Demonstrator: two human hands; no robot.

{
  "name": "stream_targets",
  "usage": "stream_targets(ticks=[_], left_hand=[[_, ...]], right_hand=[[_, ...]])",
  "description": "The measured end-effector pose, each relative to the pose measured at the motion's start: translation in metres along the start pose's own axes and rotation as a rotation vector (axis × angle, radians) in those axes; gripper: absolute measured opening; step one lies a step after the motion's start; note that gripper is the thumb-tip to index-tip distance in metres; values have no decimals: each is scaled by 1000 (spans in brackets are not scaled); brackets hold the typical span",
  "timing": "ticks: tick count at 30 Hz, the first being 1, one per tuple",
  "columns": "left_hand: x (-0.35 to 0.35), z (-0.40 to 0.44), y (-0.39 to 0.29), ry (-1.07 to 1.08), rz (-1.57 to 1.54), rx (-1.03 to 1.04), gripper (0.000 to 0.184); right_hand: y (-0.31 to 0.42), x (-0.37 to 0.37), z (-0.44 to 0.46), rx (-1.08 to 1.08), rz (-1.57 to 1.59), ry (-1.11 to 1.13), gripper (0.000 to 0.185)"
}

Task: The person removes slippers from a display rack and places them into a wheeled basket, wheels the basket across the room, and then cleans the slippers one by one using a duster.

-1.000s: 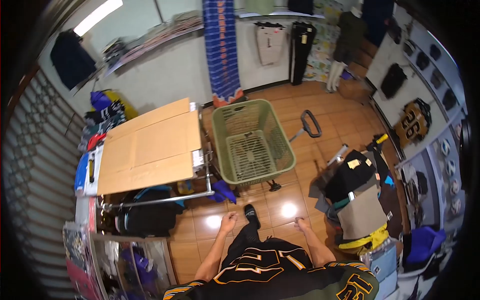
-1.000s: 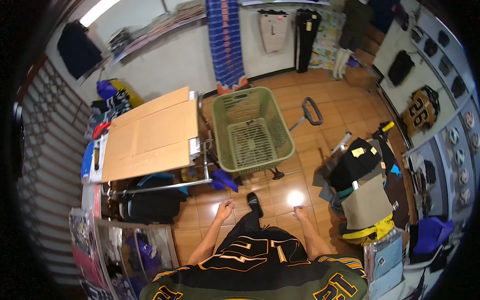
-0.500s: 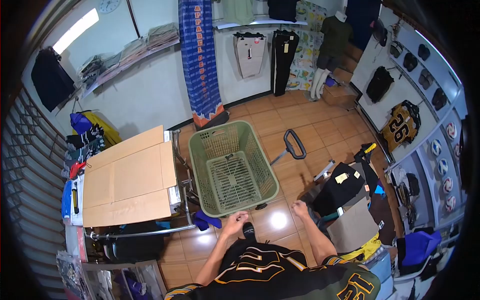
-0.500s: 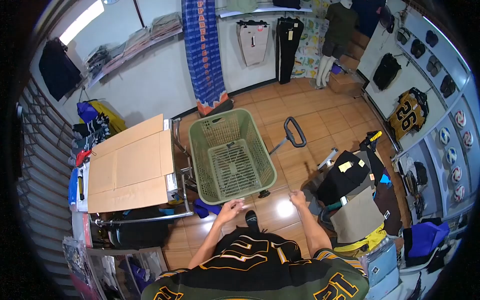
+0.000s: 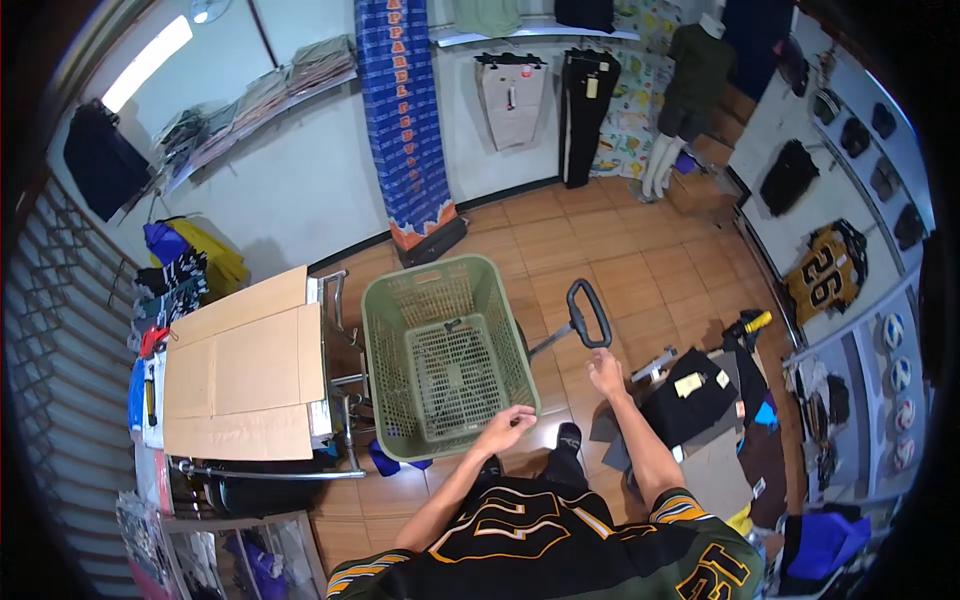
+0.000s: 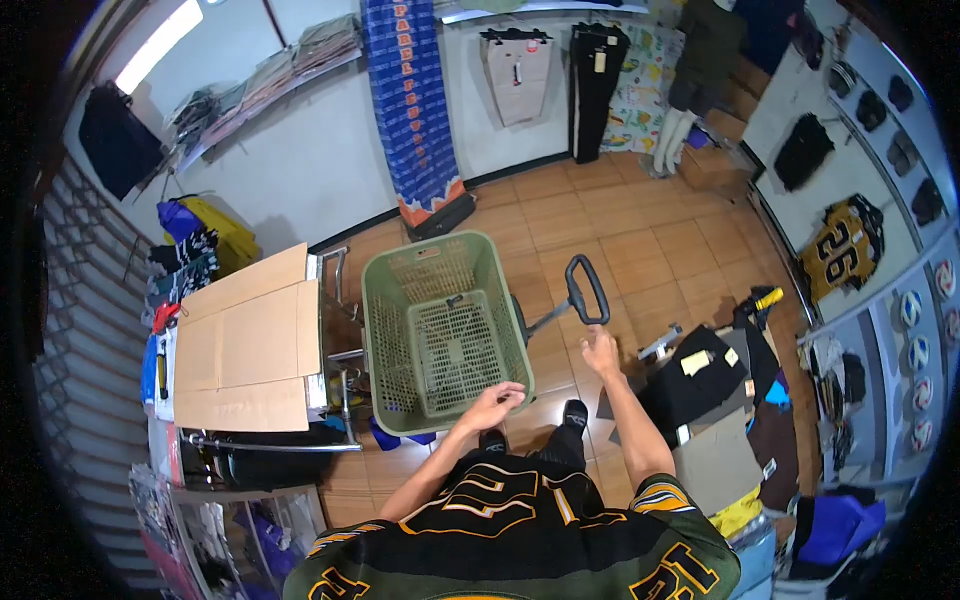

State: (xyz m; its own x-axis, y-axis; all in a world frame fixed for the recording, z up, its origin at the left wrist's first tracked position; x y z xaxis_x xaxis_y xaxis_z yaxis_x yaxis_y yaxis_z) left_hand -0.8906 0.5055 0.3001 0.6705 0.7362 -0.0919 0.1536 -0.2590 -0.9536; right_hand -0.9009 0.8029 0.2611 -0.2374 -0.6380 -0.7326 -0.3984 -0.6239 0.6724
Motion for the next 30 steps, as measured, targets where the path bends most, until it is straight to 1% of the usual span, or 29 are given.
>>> stream_targets(ticks=[2, 4, 5, 6, 8, 9, 10, 12, 13, 14, 16, 17, 18, 19, 20, 22, 23, 25, 26, 27, 28, 29, 30], left_hand=[[20, 27, -11, -19, -35, 12, 37], [43, 60, -21, 38, -23, 8, 38], [55, 76, -29, 18, -6, -15, 37], [69, 95, -23, 3, -15, 8, 37], [98, 135, -13, -13, -81, -20, 41], [108, 148, -19, -40, -77, -37, 49], [120, 164, -20, -54, -143, -86, 54], [138, 187, -26, -104, -110, -136, 62], [145, 199, -29, -122, -52, -135, 69], [149, 209, -28, -111, -10, -209, 74], [158, 222, -21, -169, 130, -152, 74], [163, 229, -16, -193, 161, -175, 75], [169, 234, -12, -214, 193, -199, 76], [176, 240, 5, -247, 201, -152, 75], [182, 246, 17, -276, 188, -162, 74], [191, 256, 41, -339, 375, -129, 74], [188, 258, 35, -347, 376, -126, 74], [188, 253, 29, -249, 495, -237, 69], [184, 250, 26, -258, 494, -237, 69], [182, 247, 26, -202, 363, -271, 65], [180, 244, 24, -143, 233, -301, 62], [181, 241, 27, -165, 229, -367, 57], [180, 238, 29, -166, 229, -363, 57]], right_hand=[[-1, -4, 38, -61, -21, 33, 36], [5, -13, 73, -164, -126, 13, 35], [1, -10, 95, -200, -134, 60, 38], [-2, -9, 113, -229, -139, 73, 38], [-6, -5, 144, -346, -230, 114, 41], [-6, -4, 160, -330, -284, 207, 45], [-5, -4, 170, -358, -280, 225, 45], [-2, -4, 184, -369, -330, 309, 50], [-7, 4, 195, -392, -376, 364, 56], [-14, 9, 205, -413, -375, 372, 56], [-21, 13, 215, -245, -388, 554, 57], [-37, 25, 221, -306, -349, 553, 67], [-36, 22, 218, -321, -350, 555, 67], [-27, 12, 210, -284, -402, 558, 70], [-19, 3, 205, -247, -455, 559, 74], [-18, -1, 205, -240, -458, 577, 76], [-24, -2, 204, -215, -463, 599, 78], [-35, 0, 201, -217, -447, 568, 78], [-40, 1, 198, -213, -432, 539, 78], [-44, -2, 191, -232, -409, 485, 76], [-48, -4, 188, -239, -410, 485, 76], [-48, -9, 183, -211, -399, 487, 76], [-51, -12, 178, -182, -388, 486, 76]])
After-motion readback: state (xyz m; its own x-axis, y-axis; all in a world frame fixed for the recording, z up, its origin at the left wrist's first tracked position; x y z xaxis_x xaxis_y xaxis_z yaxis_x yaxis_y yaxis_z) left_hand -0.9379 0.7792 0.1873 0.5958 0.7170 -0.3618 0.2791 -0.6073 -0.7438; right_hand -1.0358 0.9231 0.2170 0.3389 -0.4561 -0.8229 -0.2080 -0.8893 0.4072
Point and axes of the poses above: each hand's wrist, its own z-axis towards the middle knuckle, its own x-axis out of the palm, y = z × x, the point moved 2 cm from there along z, towards the middle knuckle, and after that the axes turned 1 degree about x, right-handed, at the moved point
